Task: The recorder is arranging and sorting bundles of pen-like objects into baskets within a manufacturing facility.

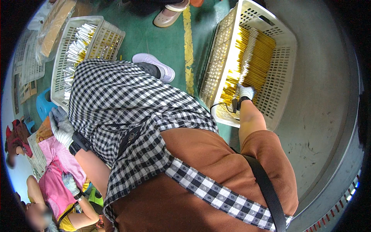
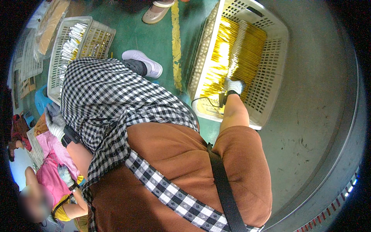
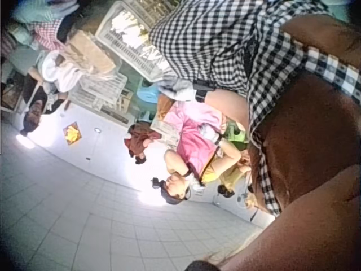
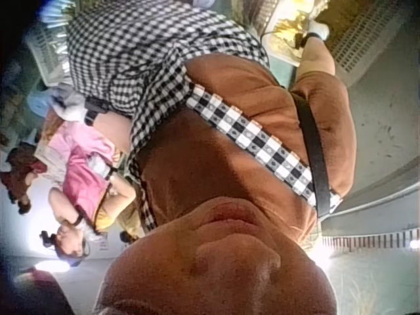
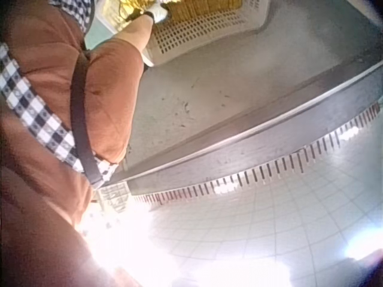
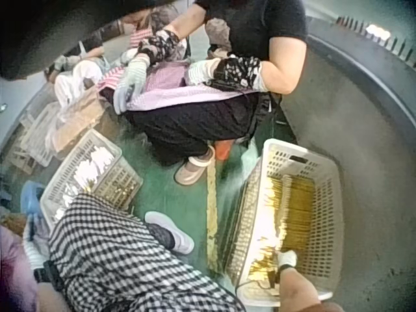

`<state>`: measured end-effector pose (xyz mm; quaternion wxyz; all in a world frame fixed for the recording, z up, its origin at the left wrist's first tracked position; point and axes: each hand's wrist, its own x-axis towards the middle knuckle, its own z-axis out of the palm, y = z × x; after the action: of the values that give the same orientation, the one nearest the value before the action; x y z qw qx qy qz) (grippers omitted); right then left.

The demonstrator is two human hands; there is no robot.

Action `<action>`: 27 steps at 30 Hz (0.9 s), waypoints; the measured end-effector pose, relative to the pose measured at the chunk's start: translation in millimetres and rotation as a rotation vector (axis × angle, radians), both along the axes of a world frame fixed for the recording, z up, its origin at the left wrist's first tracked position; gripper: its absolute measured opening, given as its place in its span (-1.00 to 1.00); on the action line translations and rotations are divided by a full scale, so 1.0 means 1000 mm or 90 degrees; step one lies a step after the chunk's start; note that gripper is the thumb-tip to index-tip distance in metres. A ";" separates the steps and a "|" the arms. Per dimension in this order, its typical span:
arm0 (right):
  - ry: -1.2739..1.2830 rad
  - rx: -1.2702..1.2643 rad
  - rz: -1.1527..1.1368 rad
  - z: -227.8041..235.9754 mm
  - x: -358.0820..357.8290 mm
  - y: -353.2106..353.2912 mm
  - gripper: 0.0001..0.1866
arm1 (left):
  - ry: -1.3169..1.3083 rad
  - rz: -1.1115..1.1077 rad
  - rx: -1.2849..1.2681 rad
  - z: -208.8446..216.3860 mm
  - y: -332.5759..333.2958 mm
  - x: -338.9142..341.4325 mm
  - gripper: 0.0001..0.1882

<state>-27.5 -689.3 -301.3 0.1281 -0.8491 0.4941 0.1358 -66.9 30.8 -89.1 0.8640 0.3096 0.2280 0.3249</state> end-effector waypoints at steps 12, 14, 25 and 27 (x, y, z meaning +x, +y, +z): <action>0.053 -0.088 0.033 0.028 0.009 0.019 -0.12 | -0.013 -0.009 0.001 0.000 0.002 -0.001 -0.69; 0.030 -0.049 0.048 0.026 0.009 0.018 -0.15 | 0.008 0.012 -0.016 0.001 0.003 0.000 -0.70; 0.066 -0.123 0.082 0.012 0.008 0.013 -0.16 | -0.038 -0.034 0.017 -0.002 0.007 -0.005 -0.69; 0.084 -0.032 0.078 0.012 0.009 0.008 -0.15 | -0.046 -0.036 0.015 -0.006 0.011 -0.005 -0.68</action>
<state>-18.1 -681.4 -289.0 0.0658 -0.8700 0.4516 0.1865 -72.4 41.4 -95.0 0.8768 0.3141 0.1841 0.3140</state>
